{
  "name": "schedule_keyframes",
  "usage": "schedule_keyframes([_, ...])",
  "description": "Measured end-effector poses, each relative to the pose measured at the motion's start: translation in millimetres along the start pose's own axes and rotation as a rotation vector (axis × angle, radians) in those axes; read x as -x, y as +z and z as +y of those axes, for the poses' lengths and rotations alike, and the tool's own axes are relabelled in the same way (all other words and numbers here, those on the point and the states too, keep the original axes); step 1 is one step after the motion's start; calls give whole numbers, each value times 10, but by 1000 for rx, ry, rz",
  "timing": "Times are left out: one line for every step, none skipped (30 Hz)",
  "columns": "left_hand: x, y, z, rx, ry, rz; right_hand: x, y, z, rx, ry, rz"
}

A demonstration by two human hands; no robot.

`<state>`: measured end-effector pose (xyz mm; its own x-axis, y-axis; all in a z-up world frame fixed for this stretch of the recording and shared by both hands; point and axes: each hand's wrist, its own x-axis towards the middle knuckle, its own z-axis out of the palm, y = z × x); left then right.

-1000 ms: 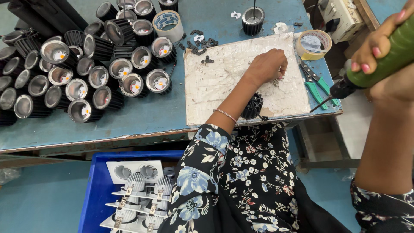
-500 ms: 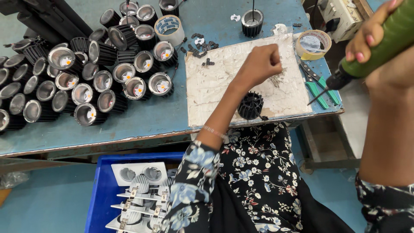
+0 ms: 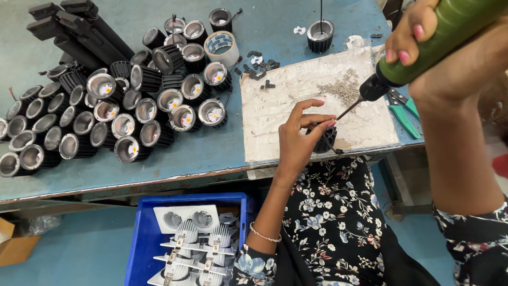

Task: The person assembles LED light fixtures by peeling and applying adhesive stickers to the components and using a handheld electric screwdriver to fasten them together.

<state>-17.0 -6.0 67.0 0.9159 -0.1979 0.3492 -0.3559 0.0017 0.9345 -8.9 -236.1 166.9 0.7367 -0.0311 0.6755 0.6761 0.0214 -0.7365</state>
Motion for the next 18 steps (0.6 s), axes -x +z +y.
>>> schedule_keyframes([17, -10, 5, -4, 11, 3, 0, 37, -3, 3, -4, -3])
schedule_keyframes([32, -17, 9, -7, 21, 6, -1, 67, 2, 7, -5, -4])
schedule_keyframes([44, -21, 11, -11, 32, 10, 9, 83, 4, 9, -10, -6])
schedule_keyframes([59, -24, 13, 7, 34, 7, 10, 92, 15, 18, -11, -5])
schedule_keyframes([70, -21, 16, 25, 36, 4, 11, 91, 28, 27, -13, -4])
schedule_keyframes([75, -23, 18, 43, 38, 0, 16, 86, 44, 6, -8, -4])
schedule_keyframes([76, -27, 18, 40, 31, 1, 23, 76, 64, -12, -5, -3])
schedule_keyframes([77, -30, 17, 38, 24, 2, 30, 65, 84, -30, -2, -3])
schedule_keyframes([80, -30, 15, 35, 17, 3, 36, 53, 105, -46, 0, -2])
schedule_keyframes([84, -28, 14, 39, 22, 7, 42, 42, 119, -46, 4, -3])
schedule_keyframes([86, -23, 13, 42, 27, 11, 42, 36, 132, -46, 7, -5])
schedule_keyframes([89, -16, 14, 46, 32, 14, 40, 29, 133, -32, 12, -10])
schedule_keyframes([92, -7, 14, 39, 39, 28, 37, 29, 132, -20, 15, -16])
schedule_keyframes([95, 4, 15, 33, 46, 41, 31, 34, 129, -9, 18, -21])
schedule_keyframes([99, 10, 15, 26, 53, 54, 31, 42, 120, 1, 19, -27])
schedule_keyframes([103, 11, 13, 21, 45, 57, 27, 51, 109, 7, 21, -29])
schedule_keyframes([103, 12, 11, 15, 38, 61, 22, 59, 98, 15, 23, -31])
schedule_keyframes([101, 15, 8, 10, 30, 64, 15, 66, 86, 19, 27, -30])
